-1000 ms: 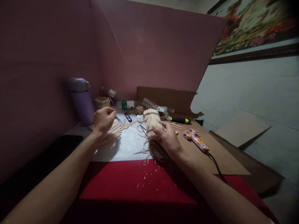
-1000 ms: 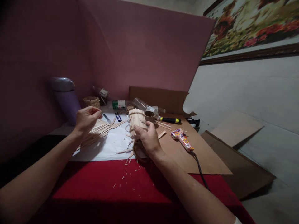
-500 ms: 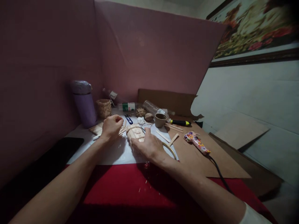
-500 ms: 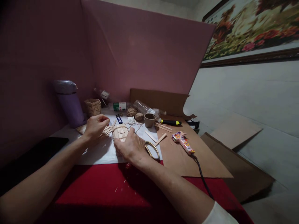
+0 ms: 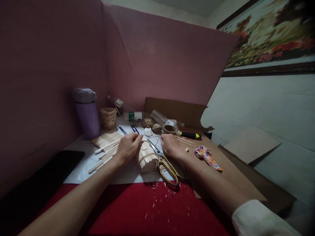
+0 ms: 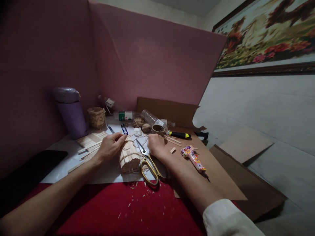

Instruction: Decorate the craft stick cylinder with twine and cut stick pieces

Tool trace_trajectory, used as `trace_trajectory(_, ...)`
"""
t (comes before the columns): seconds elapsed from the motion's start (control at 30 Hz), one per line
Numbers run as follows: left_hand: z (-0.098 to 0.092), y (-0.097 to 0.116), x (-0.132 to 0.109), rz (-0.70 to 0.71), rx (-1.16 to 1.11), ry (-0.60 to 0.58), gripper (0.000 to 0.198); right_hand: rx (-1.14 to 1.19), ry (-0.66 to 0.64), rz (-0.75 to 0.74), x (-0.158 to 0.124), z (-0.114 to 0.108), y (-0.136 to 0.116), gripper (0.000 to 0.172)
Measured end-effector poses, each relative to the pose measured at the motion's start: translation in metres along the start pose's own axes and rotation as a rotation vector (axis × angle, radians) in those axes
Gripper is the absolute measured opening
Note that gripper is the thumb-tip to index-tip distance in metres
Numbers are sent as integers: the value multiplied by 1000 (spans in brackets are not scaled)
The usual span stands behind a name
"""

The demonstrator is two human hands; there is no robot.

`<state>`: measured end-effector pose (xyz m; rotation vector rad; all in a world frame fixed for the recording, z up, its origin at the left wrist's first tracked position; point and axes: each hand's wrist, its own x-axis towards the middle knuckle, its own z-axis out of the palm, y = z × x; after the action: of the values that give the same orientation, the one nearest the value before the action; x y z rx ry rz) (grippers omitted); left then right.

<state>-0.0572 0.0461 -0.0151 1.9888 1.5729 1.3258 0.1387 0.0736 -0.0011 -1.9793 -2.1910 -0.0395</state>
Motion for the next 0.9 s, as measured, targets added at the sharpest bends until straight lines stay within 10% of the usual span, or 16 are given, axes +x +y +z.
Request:
trace_trajectory(0.53,4,3,-6,21,-140,-55,28,79,-98,75,34,4,-26,32)
trace_trajectory(0.9,10,-4,-2,36,-198,-82,28,988,-157,80,-29,-20,-2,15)
